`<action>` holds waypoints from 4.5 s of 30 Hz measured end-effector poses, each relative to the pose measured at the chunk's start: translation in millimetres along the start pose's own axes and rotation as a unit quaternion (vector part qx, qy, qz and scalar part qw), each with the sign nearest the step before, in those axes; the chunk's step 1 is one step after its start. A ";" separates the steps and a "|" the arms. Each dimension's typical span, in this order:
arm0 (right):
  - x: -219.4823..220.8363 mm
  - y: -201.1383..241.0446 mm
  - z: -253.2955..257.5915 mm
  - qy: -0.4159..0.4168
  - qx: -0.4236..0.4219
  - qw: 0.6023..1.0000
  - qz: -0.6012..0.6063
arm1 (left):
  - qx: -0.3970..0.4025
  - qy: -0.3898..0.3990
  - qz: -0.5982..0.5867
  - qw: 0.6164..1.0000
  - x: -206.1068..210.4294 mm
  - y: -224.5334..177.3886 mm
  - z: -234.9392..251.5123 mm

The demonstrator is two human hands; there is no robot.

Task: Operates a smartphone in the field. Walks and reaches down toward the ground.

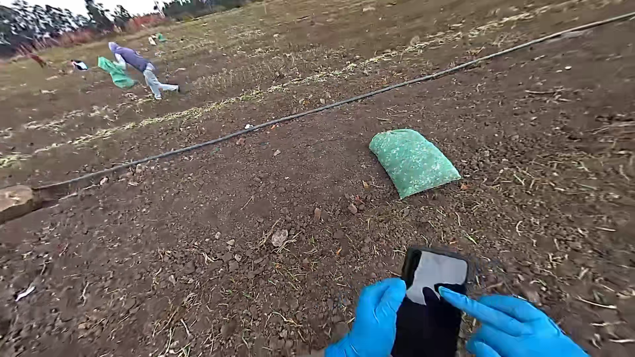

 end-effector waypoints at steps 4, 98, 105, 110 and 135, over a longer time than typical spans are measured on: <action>5.5 0.6 -4.2 -0.063 -0.004 0.998 -0.026 | -0.006 0.011 -0.045 0.999 -9.2 24.6 -1.0; -20.5 1.4 -56.6 -0.108 0.052 0.990 -0.075 | -0.072 0.056 -0.085 0.992 20.5 46.7 -10.9; -11.9 7.1 -55.6 -0.102 0.033 0.993 -0.050 | -0.073 0.056 -0.092 0.991 19.9 47.7 -10.6; -1.0 16.0 -55.3 -0.087 0.015 0.995 -0.043 | -0.073 0.052 -0.089 0.992 19.8 49.0 -10.4; -39.3 -11.3 -51.0 -0.120 0.057 0.986 -0.098 | -0.074 0.066 -0.085 0.991 25.8 47.4 -8.7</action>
Point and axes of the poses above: each hand's wrist, its own z-axis towards the middle knuckle, its own x-axis out of the palm, y = z × x, the point moved 10 cm from there along z, towards the middle knuckle, and after that the axes turned 14 degrees about -z, right-handed, at the moved point
